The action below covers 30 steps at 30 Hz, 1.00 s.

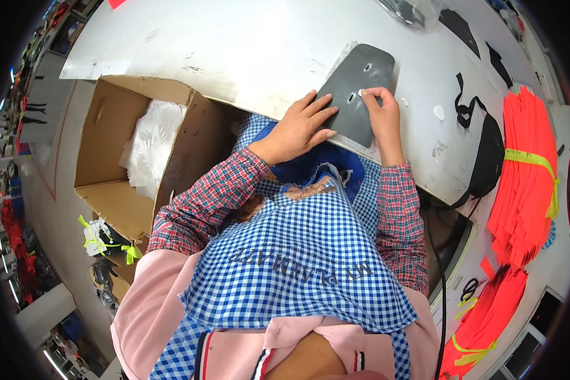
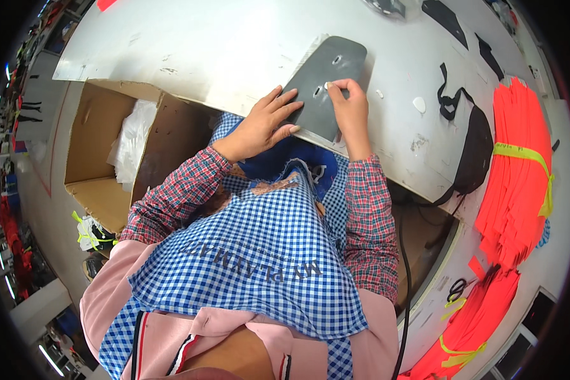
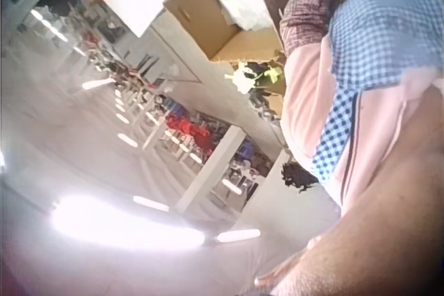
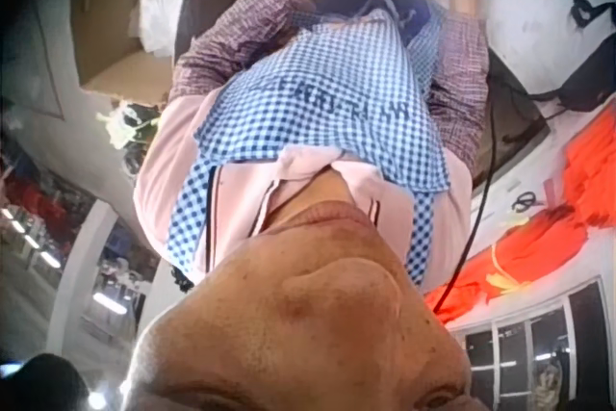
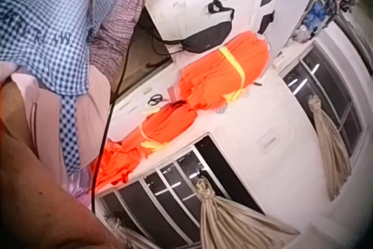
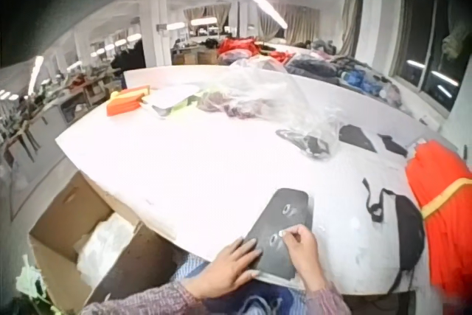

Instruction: Applying adhesive patches and trimming material for shoe sole components at a workbench.

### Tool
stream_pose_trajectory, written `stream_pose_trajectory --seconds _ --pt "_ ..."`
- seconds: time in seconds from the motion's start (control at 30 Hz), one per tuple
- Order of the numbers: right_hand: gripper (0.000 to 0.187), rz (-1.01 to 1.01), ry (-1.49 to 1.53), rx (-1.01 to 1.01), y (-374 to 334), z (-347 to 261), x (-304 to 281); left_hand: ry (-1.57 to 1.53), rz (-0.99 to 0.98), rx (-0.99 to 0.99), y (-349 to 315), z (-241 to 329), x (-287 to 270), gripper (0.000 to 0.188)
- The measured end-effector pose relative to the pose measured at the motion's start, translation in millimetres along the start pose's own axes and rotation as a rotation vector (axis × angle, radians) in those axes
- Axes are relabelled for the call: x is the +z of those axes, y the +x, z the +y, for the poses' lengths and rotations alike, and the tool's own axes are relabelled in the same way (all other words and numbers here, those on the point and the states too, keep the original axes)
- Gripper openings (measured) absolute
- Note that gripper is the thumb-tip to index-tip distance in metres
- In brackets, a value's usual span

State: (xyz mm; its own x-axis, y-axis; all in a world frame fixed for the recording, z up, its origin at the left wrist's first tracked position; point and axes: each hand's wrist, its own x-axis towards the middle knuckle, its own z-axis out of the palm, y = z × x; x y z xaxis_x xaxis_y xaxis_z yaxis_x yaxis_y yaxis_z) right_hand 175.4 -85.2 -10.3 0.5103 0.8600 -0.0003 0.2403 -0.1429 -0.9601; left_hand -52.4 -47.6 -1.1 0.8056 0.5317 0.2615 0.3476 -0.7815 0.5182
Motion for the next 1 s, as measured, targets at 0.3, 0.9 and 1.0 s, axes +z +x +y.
stream_pose_trajectory --seconds 0.3,0.9,1.0 --pt "0.017 0.222 -0.267 -0.126 -8 2 -10 0.100 0.022 -0.031 -4 1 11 0.051" --pt "0.019 0.238 -0.215 -0.129 -7 15 -6 0.060 0.073 -0.014 0 -1 11 0.049" --pt "0.019 0.242 -0.217 -0.137 -8 15 -7 -0.023 0.143 -0.045 12 -7 11 0.051"
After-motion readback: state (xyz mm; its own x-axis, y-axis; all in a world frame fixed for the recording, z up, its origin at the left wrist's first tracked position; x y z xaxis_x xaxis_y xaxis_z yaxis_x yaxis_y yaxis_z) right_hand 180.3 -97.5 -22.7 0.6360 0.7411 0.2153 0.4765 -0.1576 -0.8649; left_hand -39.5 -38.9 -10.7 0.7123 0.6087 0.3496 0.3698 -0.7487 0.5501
